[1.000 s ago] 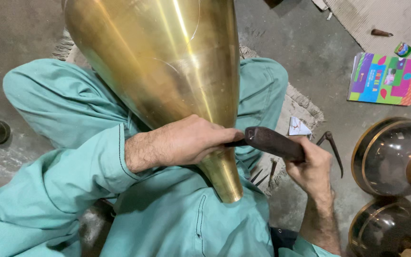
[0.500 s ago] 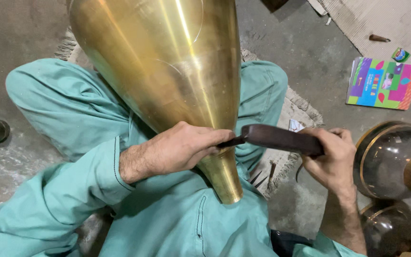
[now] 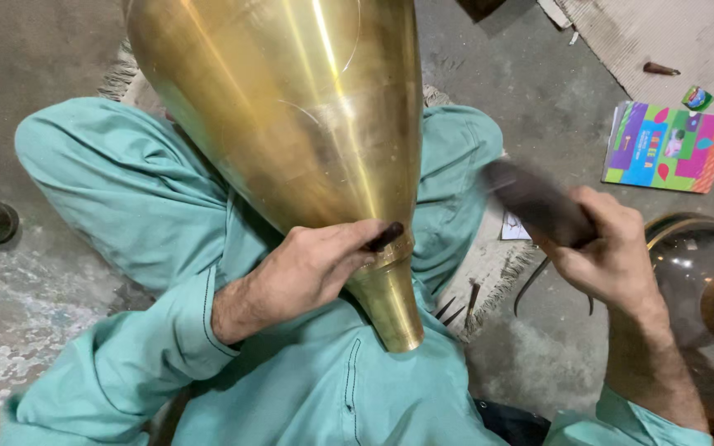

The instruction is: The person sits cross-legged on the floor holding a large brass vessel on their lap and hammers along its seam with a mallet, steadying a punch with the other hand. They then take a marker from a toolbox and draw a line along the vessel's surface.

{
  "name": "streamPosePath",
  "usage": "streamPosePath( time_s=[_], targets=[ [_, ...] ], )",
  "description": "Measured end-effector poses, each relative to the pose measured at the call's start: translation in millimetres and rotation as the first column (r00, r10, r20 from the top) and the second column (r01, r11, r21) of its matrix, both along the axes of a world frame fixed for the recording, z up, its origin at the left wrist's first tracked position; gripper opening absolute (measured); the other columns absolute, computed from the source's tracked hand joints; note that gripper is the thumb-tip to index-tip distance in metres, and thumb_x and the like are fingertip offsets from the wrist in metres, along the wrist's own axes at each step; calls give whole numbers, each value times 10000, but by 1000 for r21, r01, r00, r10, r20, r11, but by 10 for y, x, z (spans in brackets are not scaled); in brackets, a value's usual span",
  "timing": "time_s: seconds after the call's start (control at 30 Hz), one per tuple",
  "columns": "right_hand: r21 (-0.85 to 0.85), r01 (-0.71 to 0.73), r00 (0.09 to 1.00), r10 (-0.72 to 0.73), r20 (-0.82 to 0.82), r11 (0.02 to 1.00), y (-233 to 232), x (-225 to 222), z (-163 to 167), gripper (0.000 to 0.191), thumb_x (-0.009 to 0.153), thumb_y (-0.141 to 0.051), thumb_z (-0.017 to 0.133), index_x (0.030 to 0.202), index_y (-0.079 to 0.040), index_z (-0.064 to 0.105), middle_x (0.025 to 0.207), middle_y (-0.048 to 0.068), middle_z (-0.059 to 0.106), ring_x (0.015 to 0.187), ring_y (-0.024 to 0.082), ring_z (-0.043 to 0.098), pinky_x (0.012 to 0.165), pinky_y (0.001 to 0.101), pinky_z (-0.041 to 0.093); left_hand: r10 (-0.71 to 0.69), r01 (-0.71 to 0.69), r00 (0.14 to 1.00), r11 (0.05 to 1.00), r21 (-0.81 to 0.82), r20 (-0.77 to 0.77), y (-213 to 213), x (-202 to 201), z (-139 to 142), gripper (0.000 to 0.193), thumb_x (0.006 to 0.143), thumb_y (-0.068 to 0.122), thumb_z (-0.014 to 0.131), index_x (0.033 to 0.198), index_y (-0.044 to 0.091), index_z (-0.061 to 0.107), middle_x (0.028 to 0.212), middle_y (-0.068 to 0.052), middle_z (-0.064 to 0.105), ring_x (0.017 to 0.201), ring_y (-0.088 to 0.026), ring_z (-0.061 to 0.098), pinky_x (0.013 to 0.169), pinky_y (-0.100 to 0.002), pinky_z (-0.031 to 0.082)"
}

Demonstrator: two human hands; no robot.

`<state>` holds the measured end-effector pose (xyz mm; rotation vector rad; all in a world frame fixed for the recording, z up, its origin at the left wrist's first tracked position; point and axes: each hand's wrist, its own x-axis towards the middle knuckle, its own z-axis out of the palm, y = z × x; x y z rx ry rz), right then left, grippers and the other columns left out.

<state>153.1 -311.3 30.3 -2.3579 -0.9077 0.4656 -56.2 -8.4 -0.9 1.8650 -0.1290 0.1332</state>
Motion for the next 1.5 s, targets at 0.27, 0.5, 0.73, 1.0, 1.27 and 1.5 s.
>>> streamPosePath(
  time_s=[0.27, 0.5, 0.73, 1.0, 1.27, 1.5],
  targets=[
    [-204, -199, 979, 203, -3, 958, 370, 246, 260, 281, 821, -193, 805, 1033, -102, 645, 636, 73, 546, 581, 231, 513, 555, 381, 426, 183, -185, 982, 981, -50, -53, -154, -133, -139, 384, 960, 19, 695, 1325, -17, 582, 1146, -186, 734, 1030, -329, 766, 838, -370, 626],
    [-450, -235, 966, 259, -8, 862, 692, 386, 491, 307, 881, -342, 785, 1023, -109, 645, 649, 95, 578, 585, 251, 601, 547, 404, 502, 300, -337, 927, 929, -150, -226, -280, -254, -239, 431, 949, 1, 715, 1359, -10, 584, 1057, -139, 774, 980, -191, 801, 825, -305, 667],
    [-566, -297, 910, 407, 75, 769, 837, 359, 632, 321, 851, -284, 832, 1095, -172, 655, 646, 79, 652, 599, 299, 683, 555, 446, 529, 331, -356, 930, 919, -169, -162, -299, -274, -277, 410, 943, -2, 723, 1328, -42, 587, 1109, -138, 768, 1016, -196, 788, 857, -302, 660],
    [254, -177, 982, 186, -14, 951, 282, 58, 43, 451, 809, -64, 789, 1223, -25, 616, 833, 67, 658, 697, 148, 640, 609, 289, 507, 88, -90, 996, 984, -152, -22, 82, -95, -95, 381, 935, 6, 729, 1290, -28, 595, 1146, -151, 730, 1018, -256, 782, 863, -351, 642],
    [-13, 276, 903, -264, -338, 961, 66, -868, -1122, 325, 820, -81, 807, 1110, -24, 672, 738, 36, 666, 642, 88, 589, 551, 263, 493, -399, 407, 913, 900, 158, -80, 136, 409, 37, 385, 977, 135, 616, 1349, 100, 524, 1043, -165, 735, 921, -393, 713, 738, -492, 586],
    [19, 234, 972, -234, 32, 972, -192, -937, -1081, 321, 826, -121, 854, 1073, -30, 669, 811, 84, 687, 696, 110, 653, 634, 271, 511, -493, 490, 869, 845, 213, -45, 151, 540, 44, 444, 921, 114, 610, 1355, 123, 517, 965, -142, 738, 904, -393, 720, 735, -507, 582]
  ],
)
